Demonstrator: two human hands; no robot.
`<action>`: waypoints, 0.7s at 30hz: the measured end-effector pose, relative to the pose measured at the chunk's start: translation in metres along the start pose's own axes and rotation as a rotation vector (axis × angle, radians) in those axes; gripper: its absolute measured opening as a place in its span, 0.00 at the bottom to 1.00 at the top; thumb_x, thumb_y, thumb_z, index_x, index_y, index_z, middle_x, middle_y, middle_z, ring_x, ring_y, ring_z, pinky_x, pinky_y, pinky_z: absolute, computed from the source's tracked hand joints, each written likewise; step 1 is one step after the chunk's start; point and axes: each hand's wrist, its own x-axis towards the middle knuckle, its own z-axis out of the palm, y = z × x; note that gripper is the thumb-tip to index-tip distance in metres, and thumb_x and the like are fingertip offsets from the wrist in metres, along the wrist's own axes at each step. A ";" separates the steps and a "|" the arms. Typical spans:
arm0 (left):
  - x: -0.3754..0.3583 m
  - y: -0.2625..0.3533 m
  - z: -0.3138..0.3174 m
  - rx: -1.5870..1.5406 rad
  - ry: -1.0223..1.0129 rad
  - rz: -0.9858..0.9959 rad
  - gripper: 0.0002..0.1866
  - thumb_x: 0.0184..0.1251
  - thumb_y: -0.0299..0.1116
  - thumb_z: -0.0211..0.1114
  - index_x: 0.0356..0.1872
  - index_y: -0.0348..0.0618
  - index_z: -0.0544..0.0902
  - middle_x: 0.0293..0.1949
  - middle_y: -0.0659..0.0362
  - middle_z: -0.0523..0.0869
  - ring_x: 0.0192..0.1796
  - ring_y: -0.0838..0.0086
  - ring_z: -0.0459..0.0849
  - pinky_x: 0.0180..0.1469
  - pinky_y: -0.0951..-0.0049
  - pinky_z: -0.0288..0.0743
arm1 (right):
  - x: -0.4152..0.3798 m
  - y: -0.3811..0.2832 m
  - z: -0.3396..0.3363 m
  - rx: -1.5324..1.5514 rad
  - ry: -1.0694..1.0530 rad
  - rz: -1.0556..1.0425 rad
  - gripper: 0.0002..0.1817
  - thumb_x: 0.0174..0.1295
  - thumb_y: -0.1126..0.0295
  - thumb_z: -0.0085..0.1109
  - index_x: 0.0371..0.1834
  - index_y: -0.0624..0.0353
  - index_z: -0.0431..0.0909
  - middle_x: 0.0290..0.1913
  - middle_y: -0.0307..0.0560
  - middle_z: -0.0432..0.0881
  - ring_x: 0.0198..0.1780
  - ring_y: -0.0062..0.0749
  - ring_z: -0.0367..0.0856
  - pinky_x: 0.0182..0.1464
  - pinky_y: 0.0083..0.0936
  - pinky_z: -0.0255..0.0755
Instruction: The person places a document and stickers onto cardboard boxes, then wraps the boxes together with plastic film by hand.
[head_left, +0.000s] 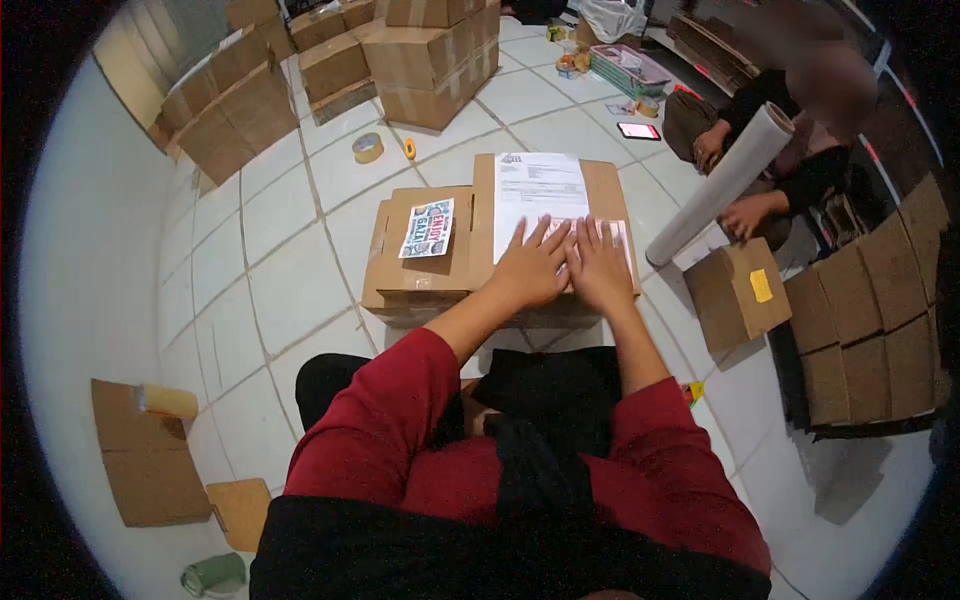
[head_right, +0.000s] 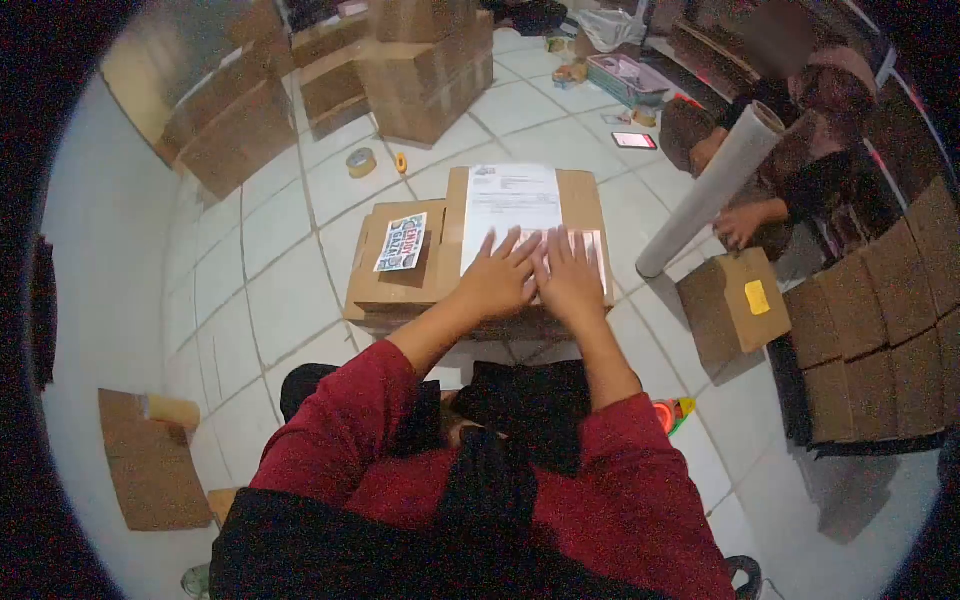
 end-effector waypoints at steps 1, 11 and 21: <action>-0.002 0.000 0.007 -0.011 0.005 -0.013 0.26 0.57 0.41 0.41 0.57 0.45 0.58 0.60 0.57 0.56 0.62 0.60 0.53 0.61 0.54 0.41 | -0.007 -0.001 -0.001 -0.042 0.049 0.026 0.30 0.58 0.51 0.29 0.59 0.62 0.51 0.61 0.53 0.51 0.63 0.44 0.44 0.62 0.36 0.34; -0.020 -0.014 -0.012 -0.057 -0.052 -0.132 0.32 0.56 0.55 0.42 0.59 0.48 0.55 0.61 0.59 0.52 0.63 0.64 0.49 0.59 0.48 0.35 | -0.006 0.041 -0.027 0.431 0.035 -0.046 0.29 0.56 0.52 0.39 0.54 0.63 0.59 0.59 0.56 0.54 0.61 0.50 0.50 0.59 0.37 0.46; -0.069 -0.046 -0.027 0.083 0.148 -0.171 0.28 0.54 0.54 0.46 0.52 0.47 0.66 0.56 0.60 0.63 0.61 0.66 0.55 0.57 0.44 0.37 | -0.018 0.006 -0.022 -0.042 -0.039 -0.024 0.32 0.49 0.43 0.43 0.58 0.42 0.57 0.61 0.50 0.52 0.63 0.47 0.45 0.60 0.48 0.36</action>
